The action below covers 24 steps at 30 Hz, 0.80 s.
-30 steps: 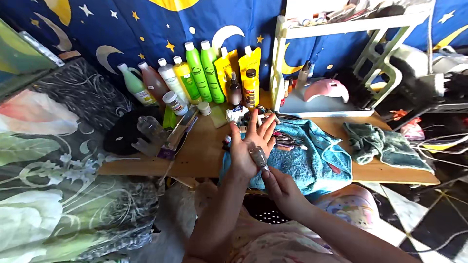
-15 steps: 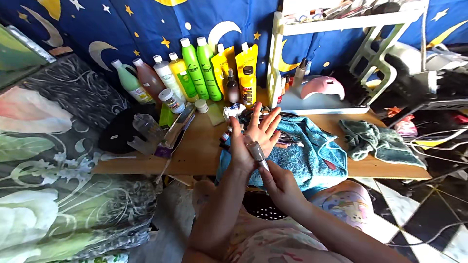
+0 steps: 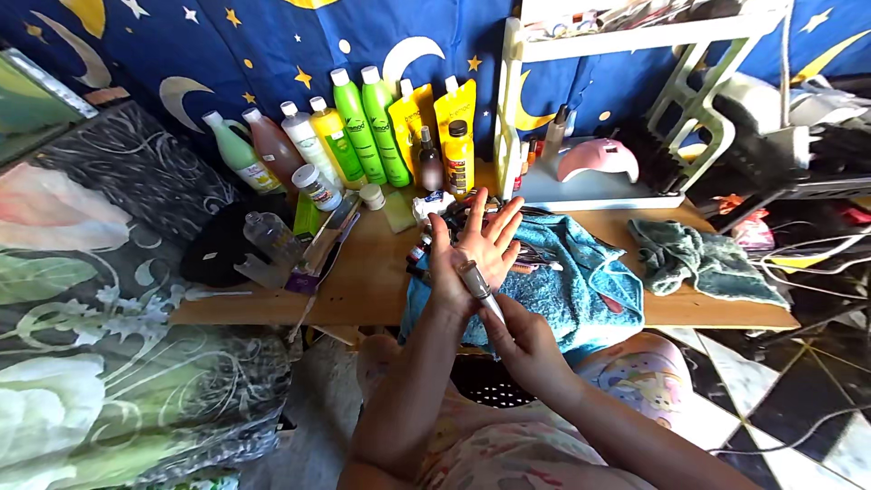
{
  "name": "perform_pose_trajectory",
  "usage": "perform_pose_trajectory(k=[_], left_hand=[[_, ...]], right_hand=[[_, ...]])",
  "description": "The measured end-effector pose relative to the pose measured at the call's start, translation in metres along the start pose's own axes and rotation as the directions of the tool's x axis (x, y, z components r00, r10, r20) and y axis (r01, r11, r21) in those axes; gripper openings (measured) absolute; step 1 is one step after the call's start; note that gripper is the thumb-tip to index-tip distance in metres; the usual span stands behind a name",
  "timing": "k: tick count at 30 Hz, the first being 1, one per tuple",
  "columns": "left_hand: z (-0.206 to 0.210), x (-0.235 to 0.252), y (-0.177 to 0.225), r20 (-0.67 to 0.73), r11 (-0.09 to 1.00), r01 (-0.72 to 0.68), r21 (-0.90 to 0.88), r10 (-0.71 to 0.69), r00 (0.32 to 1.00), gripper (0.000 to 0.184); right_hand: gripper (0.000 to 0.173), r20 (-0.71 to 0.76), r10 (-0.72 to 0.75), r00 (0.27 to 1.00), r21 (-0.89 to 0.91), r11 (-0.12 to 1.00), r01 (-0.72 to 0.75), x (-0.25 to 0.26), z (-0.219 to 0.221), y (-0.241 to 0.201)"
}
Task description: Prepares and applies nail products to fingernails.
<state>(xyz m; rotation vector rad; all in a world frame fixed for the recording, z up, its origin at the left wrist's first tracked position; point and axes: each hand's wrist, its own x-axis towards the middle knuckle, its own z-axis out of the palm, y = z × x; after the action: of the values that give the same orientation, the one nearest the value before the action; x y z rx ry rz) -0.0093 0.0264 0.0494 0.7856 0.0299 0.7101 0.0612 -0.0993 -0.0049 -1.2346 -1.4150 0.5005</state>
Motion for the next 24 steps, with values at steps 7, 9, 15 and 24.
perform_pose_trajectory(k=[7, 9, 15, 24], left_hand=[[-0.008, -0.022, 0.001, -0.192, 1.0, -0.015, 0.013, 0.017, 0.981, 0.074], [-0.005, -0.03, 0.0, -0.268, 0.998, -0.032, 0.062, 0.047, 0.962, 0.059], [0.01, -0.033, -0.007, -0.354, 0.975, -0.178, 0.132, 0.215, 0.91, 0.031], [0.018, -0.035, -0.009, -0.386, 0.948, -0.156, 0.277, 0.259, 0.885, 0.074]], right_hand=[[0.034, -0.116, -0.181, 0.977, -0.45, 0.886, 0.111, 0.006, -0.007, 0.018], [0.03, -0.125, -0.29, 0.949, -0.604, 0.781, 0.159, 0.008, -0.008, 0.026], [0.039, 0.188, 0.057, 0.98, 0.04, 0.997, -0.066, 0.001, -0.013, 0.017], [0.049, 0.12, -0.094, 0.988, -0.149, 0.982, 0.112, -0.009, -0.038, -0.013]])
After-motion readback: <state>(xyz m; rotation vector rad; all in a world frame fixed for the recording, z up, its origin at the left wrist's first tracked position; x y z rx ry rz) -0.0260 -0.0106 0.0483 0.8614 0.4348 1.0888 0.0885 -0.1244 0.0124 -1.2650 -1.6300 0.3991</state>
